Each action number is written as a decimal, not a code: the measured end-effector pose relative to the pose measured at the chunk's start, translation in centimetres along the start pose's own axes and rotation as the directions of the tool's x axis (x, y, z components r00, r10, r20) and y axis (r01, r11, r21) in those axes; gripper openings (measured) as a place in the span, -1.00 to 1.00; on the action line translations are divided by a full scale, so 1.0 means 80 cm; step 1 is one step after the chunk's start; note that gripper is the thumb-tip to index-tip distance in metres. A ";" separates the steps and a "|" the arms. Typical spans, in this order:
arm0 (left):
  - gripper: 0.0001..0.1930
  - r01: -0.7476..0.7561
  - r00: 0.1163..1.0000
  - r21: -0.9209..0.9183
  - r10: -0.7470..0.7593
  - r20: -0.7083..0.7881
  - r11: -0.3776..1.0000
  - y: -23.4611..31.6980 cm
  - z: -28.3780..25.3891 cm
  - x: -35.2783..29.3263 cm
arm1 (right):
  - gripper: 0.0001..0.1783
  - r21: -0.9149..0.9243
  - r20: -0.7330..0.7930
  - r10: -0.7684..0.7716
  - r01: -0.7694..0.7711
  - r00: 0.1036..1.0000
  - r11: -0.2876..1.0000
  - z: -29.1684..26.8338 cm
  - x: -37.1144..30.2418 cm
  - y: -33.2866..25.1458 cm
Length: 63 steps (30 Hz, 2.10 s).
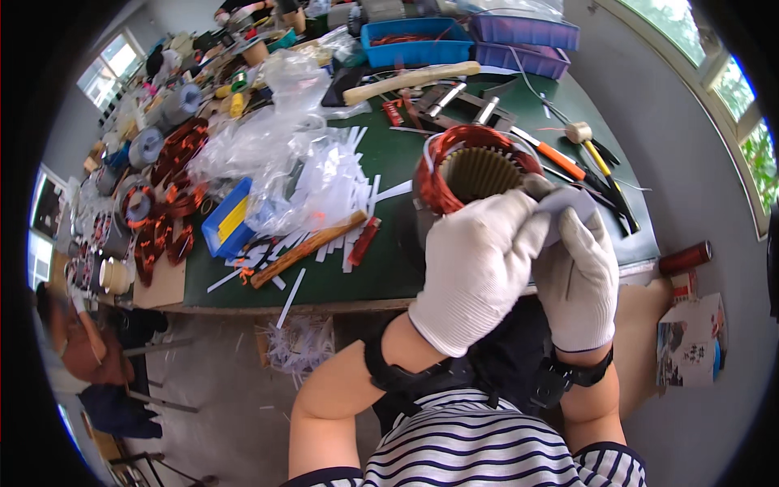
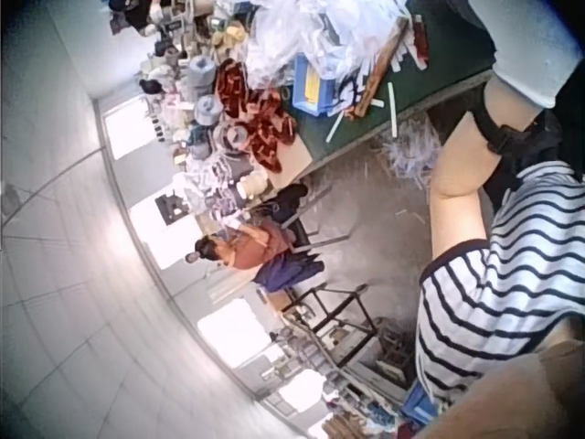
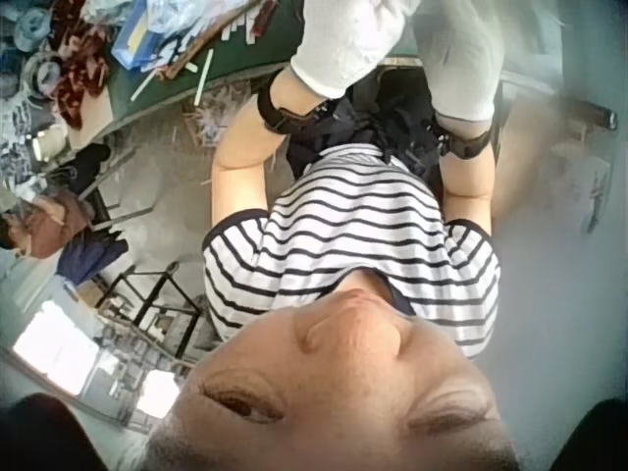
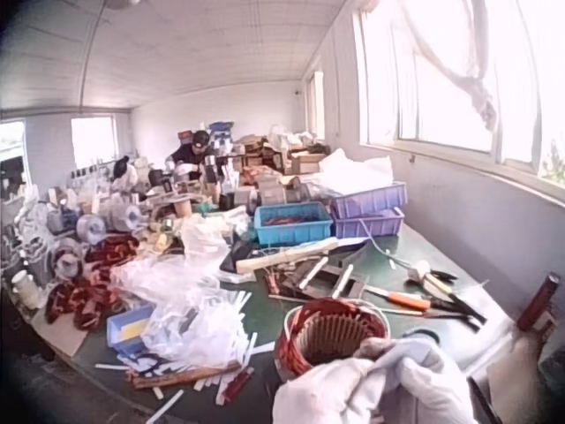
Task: The person strikes the copper coils of a motor stator with a mallet and a wooden block, then inserts white paper strips into the stator slots using a thin metal rod.
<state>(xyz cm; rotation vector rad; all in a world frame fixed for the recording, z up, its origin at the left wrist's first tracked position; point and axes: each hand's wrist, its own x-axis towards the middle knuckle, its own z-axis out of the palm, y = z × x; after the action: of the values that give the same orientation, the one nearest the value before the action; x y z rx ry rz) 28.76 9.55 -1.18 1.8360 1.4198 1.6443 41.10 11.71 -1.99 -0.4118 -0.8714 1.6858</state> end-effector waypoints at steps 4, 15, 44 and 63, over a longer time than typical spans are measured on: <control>-0.95 -0.048 0.951 0.136 0.087 -0.296 0.990 -0.022 -0.026 -0.015 | -0.72 -0.086 0.014 -0.033 0.034 0.999 0.996 -0.007 0.010 -0.002; -0.89 0.506 0.851 -0.166 -0.522 -0.064 0.846 -0.054 -0.074 -0.061 | -0.73 -0.783 0.287 -0.028 0.252 0.957 0.569 -0.035 0.124 0.014; -0.87 0.262 0.963 0.250 -0.235 -0.134 0.932 -0.095 -0.048 0.038 | -0.79 -0.864 0.340 0.015 0.306 0.940 0.400 -0.048 0.143 0.010; -0.76 0.265 0.876 0.430 -0.402 0.266 0.863 -0.083 -0.072 0.089 | -0.83 -0.875 0.351 -0.234 0.406 0.907 0.263 -0.051 0.122 0.019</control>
<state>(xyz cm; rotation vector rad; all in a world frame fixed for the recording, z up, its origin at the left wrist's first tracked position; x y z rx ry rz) 19.67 16.19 -0.25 1.8087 1.8561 0.8594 39.81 22.09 -4.17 -0.8180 -1.9198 0.6237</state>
